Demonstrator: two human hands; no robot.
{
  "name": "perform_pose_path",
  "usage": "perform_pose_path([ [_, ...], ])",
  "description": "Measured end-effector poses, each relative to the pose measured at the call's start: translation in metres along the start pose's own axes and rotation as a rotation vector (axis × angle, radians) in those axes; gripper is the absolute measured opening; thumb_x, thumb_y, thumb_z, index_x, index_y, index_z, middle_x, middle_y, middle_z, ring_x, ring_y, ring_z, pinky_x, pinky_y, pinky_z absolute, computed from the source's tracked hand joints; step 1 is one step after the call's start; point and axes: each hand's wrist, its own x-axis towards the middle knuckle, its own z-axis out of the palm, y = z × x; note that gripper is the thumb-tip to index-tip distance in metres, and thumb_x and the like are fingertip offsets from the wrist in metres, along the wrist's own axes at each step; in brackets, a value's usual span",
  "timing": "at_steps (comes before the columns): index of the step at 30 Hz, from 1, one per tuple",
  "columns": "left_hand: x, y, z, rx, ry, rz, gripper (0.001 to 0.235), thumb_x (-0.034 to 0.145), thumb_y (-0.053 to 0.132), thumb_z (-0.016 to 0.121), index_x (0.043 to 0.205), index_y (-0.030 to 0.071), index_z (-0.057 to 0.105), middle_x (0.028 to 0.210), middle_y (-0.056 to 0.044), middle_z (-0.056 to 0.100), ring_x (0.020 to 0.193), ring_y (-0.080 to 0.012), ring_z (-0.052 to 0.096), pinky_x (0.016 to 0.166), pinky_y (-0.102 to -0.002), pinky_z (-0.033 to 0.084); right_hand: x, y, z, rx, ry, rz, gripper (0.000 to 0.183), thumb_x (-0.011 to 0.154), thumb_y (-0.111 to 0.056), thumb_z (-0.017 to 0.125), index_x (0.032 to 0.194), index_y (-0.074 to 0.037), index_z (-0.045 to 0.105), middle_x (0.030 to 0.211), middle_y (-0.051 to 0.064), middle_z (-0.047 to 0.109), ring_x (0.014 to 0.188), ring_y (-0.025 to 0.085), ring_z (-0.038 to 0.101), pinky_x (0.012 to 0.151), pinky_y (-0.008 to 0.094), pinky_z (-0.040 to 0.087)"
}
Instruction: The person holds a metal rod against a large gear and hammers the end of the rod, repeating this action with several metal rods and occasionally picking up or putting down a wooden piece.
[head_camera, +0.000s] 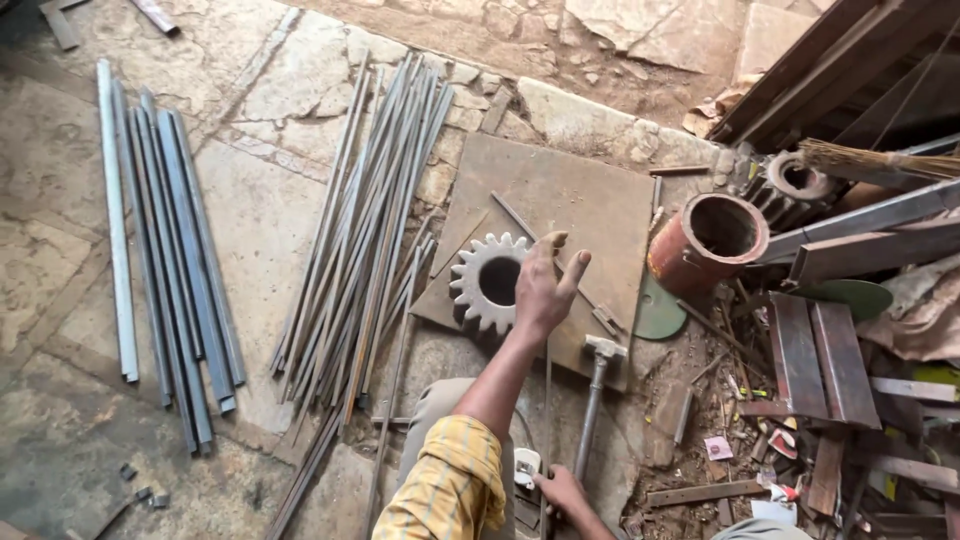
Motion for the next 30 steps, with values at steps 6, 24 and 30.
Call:
perform_pose_path([
  [6,0.002,-0.009,0.001,-0.024,0.036,-0.05,0.059,0.093,0.047,0.07,0.131,0.003,0.062,0.126,-0.02,0.069,0.117,-0.0354,0.067,0.098,-0.043,0.053,0.031,0.023,0.007,0.051,-0.134,-0.096,0.038,0.096,-0.042,0.067,0.109,-0.005,0.069,0.068,0.008,0.069,0.047,0.02,0.065,0.043,0.038,0.048],
  [24,0.006,-0.017,-0.01,-0.016,0.176,-0.085,0.063,0.097,0.049,0.065,0.139,0.003,0.054,0.132,-0.024,0.061,0.122,-0.0396,0.059,0.103,-0.047,0.047,0.013,0.013,0.02,0.058,0.271,-0.159,0.052,0.087,-0.051,0.069,0.117,-0.008,0.073,0.104,0.014,0.076,0.1,0.03,0.07,0.088,0.041,0.053],
  [30,0.005,-0.013,-0.002,-0.014,0.168,-0.127,0.064,0.098,0.054,0.06,0.137,0.004,0.055,0.132,-0.023,0.063,0.122,-0.0388,0.06,0.102,-0.047,0.048,0.012,-0.012,0.015,0.833,0.076,-0.024,0.059,0.098,-0.06,0.048,0.084,-0.004,0.062,0.06,0.007,0.052,0.05,0.022,0.048,0.048,0.038,0.038],
])
